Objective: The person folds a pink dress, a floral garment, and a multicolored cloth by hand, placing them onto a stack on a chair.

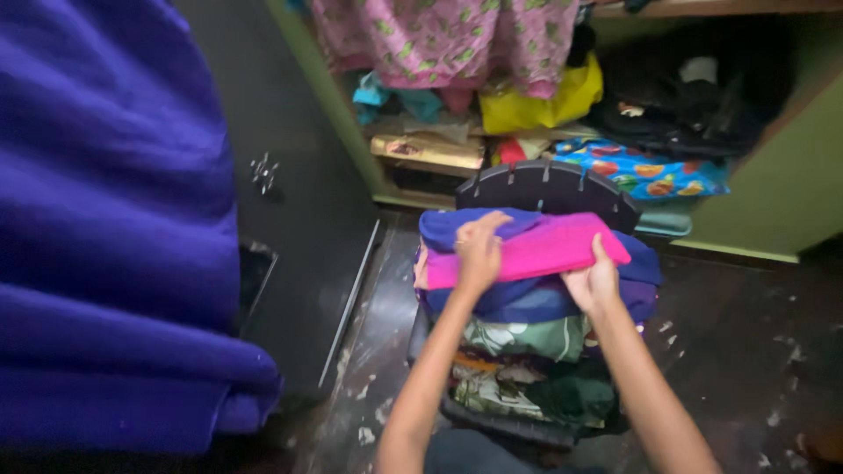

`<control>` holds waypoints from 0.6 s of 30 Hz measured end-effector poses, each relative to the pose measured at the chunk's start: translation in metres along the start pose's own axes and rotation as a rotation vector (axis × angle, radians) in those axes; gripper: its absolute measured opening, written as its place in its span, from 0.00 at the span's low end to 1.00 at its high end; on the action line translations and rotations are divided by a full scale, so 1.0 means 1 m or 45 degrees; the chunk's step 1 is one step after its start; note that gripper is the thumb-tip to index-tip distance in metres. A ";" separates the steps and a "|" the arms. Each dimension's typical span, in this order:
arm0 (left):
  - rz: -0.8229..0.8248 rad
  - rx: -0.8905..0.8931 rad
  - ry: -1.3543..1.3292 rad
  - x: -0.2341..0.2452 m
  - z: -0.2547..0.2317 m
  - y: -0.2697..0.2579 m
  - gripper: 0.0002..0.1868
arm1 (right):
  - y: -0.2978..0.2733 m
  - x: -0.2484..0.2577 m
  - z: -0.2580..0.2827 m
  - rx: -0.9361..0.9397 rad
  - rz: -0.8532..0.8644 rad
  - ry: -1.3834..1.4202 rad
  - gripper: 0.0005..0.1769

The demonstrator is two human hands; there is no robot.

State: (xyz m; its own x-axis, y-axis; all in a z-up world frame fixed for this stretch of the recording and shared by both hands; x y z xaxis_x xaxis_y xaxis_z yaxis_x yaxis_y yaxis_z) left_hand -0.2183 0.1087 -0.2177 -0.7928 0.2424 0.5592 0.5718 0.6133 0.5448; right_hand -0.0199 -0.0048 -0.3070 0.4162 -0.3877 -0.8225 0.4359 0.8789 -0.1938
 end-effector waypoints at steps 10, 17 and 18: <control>0.041 0.528 0.382 0.030 0.066 -0.025 0.27 | 0.000 0.017 0.071 0.105 0.126 -0.121 0.32; 0.204 0.568 0.625 0.030 0.118 0.010 0.15 | 0.002 0.106 0.028 -0.138 -0.263 -0.166 0.29; 0.227 0.560 0.671 0.030 0.128 0.015 0.10 | 0.003 0.108 0.028 -0.097 -0.243 -0.101 0.27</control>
State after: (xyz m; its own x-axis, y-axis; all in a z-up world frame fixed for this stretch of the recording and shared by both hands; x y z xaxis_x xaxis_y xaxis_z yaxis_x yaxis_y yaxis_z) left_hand -0.2601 0.2211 -0.2724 -0.4239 0.0395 0.9049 0.4570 0.8719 0.1760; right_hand 0.0489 -0.0522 -0.3814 0.3950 -0.5672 -0.7227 0.4524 0.8048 -0.3843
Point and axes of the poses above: each hand's wrist, its own y-axis towards the middle knuckle, its own x-axis out of the back of the hand, z = x × y, the point moved 4 cm from there along y, towards the middle knuckle, and after that the axes turned 6 degrees about z, right-handed, at the moved point
